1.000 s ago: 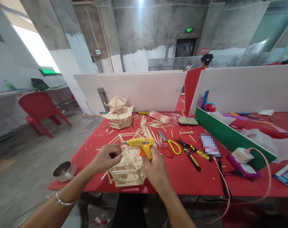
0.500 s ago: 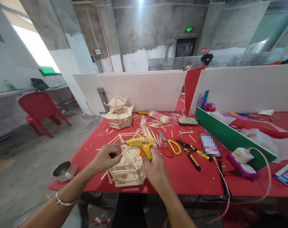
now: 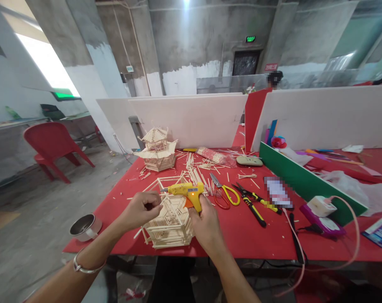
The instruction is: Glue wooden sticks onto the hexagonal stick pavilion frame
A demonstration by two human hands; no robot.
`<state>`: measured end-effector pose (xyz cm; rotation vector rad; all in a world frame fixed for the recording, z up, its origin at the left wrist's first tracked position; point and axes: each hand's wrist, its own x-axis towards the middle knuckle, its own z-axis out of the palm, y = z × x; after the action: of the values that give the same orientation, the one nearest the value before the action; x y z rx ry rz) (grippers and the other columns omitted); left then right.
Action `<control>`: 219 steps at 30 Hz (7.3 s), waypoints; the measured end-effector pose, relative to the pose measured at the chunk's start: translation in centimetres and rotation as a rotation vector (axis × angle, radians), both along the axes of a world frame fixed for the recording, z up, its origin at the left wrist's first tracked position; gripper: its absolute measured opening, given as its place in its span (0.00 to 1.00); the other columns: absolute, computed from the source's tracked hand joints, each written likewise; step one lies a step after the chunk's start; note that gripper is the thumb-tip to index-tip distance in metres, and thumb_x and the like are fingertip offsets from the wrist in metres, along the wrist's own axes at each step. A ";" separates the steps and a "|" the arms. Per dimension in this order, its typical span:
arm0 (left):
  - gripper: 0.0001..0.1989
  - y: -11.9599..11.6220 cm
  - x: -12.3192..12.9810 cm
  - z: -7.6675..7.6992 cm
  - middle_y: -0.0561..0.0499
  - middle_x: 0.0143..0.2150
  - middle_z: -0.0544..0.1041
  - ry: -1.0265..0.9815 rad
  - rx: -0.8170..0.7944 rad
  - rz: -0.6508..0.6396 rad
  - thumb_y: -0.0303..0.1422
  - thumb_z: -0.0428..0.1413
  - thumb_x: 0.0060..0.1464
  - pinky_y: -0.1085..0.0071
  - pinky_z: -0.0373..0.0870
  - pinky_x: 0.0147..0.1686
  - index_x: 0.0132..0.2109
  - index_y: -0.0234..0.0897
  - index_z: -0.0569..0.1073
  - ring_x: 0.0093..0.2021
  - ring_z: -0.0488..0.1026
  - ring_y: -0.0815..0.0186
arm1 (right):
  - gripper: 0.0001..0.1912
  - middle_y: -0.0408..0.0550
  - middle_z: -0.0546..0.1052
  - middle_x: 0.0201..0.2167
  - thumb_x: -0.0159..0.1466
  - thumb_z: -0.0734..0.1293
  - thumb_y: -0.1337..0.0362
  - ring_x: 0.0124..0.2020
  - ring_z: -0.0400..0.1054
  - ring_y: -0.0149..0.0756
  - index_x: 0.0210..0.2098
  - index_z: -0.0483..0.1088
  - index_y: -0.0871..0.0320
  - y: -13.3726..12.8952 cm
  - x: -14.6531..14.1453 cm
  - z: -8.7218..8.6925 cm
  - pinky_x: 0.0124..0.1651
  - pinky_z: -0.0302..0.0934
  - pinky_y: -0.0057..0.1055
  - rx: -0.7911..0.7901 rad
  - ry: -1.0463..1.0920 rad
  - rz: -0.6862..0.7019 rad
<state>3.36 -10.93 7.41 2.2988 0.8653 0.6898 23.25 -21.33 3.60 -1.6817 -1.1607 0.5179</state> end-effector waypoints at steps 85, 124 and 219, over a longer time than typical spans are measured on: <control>0.14 0.0 -0.2 -0.3 0.55 0.23 0.64 -0.003 0.015 0.005 0.28 0.54 0.49 0.75 0.55 0.24 0.20 0.36 0.58 0.23 0.60 0.73 | 0.24 0.55 0.77 0.39 0.58 0.61 0.54 0.35 0.68 0.42 0.48 0.70 0.62 0.1 0.1 -0.1 0.36 0.60 0.34 -0.017 -0.024 0.001; 0.13 -0.2 -0.1 0.3 0.54 0.23 0.66 0.002 0.011 0.011 0.28 0.53 0.48 0.75 0.56 0.24 0.19 0.35 0.59 0.24 0.61 0.73 | 0.23 0.55 0.77 0.42 0.58 0.62 0.56 0.38 0.70 0.43 0.48 0.71 0.61 0.0 0.1 -0.3 0.40 0.62 0.35 0.011 -0.009 -0.017; 0.11 -0.2 -0.2 0.3 0.53 0.23 0.66 -0.025 -0.003 -0.018 0.27 0.50 0.48 0.75 0.53 0.24 0.20 0.35 0.61 0.24 0.61 0.73 | 0.21 0.54 0.77 0.39 0.58 0.61 0.55 0.36 0.69 0.42 0.46 0.71 0.61 0.0 0.1 -0.2 0.37 0.62 0.34 0.026 0.002 0.017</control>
<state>3.18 -11.15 7.75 2.2874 0.8326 0.7071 23.31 -21.38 3.43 -1.6495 -1.1761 0.5127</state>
